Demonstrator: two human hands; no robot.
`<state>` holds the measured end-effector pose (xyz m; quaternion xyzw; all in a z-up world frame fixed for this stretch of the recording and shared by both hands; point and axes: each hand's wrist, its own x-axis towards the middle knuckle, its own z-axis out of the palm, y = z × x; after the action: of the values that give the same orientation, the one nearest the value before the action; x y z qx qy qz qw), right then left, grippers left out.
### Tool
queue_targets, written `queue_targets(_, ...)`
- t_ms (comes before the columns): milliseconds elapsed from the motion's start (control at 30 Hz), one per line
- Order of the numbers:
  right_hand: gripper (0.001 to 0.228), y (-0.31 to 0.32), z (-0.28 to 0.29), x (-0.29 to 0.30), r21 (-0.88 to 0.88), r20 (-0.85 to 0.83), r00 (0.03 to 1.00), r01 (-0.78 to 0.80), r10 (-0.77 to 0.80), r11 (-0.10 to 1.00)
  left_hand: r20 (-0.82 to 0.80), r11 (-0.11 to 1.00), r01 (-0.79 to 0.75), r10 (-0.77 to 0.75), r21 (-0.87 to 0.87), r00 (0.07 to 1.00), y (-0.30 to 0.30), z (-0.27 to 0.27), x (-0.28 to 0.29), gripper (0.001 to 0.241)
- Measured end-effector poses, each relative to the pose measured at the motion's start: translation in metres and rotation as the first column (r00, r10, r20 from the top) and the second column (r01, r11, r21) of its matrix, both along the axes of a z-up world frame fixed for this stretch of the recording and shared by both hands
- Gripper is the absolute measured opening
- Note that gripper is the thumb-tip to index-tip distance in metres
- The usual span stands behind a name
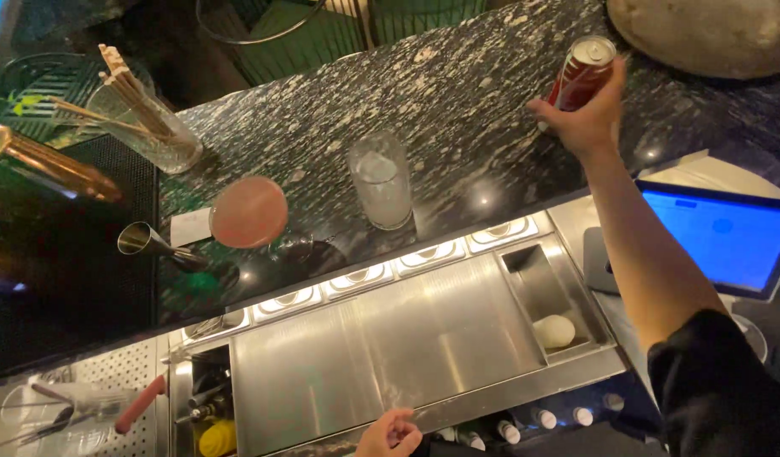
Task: Preparing and garnishing multiple cocktails behind a bar counter.
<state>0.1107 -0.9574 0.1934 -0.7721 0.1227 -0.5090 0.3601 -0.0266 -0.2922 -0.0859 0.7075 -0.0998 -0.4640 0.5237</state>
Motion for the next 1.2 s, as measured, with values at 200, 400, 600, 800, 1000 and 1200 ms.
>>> queue_targets(200, 0.078, 0.035, 0.033, -0.013, 0.533, -0.046, 0.649, -0.627, 0.76, 0.568, 0.393, 0.962, 0.27, -0.235, -0.037, 0.889, -0.156, 0.296, 0.042, 0.05)
queue_targets(400, 0.082, 0.052, 0.042, -0.018, 0.608, -0.074, 0.478, -0.674, 0.875, 0.419, 0.979, 0.925, 0.334, 0.134, -0.179, 0.152, -0.309, 0.411, 0.109, 0.064)
queue_targets(600, 0.073, 0.106, 0.032, -0.001, 0.492, 0.074, 0.516, -0.763, 0.853, 0.419, 0.957, 0.965, 0.111, 0.213, -0.238, 0.199, -0.399, 0.413, 0.179, 0.044)
queue_targets(800, 0.071, 0.125, 0.049, -0.016, 0.245, -0.347, 0.841, -0.346, 0.415, 0.906, 0.986, 0.982, 0.162, 0.068, -0.093, 0.152, -0.408, 0.437, 0.183, 0.042)
queue_targets(1000, 0.068, 0.119, 0.04, -0.009, 0.358, -0.23, 0.781, -0.487, 0.581, 0.797, 0.989, 0.981, 0.159, -0.128, 0.115, 0.078, -0.432, 0.43, 0.219, 0.057)
queue_targets(1200, 0.053, 0.126, 0.043, 0.001, 0.421, -0.065, 0.797, -0.523, 0.6, 0.741, 0.899, 0.909, 0.035, -0.416, 0.416, 0.139, -0.453, 0.449, 0.219, 0.062)
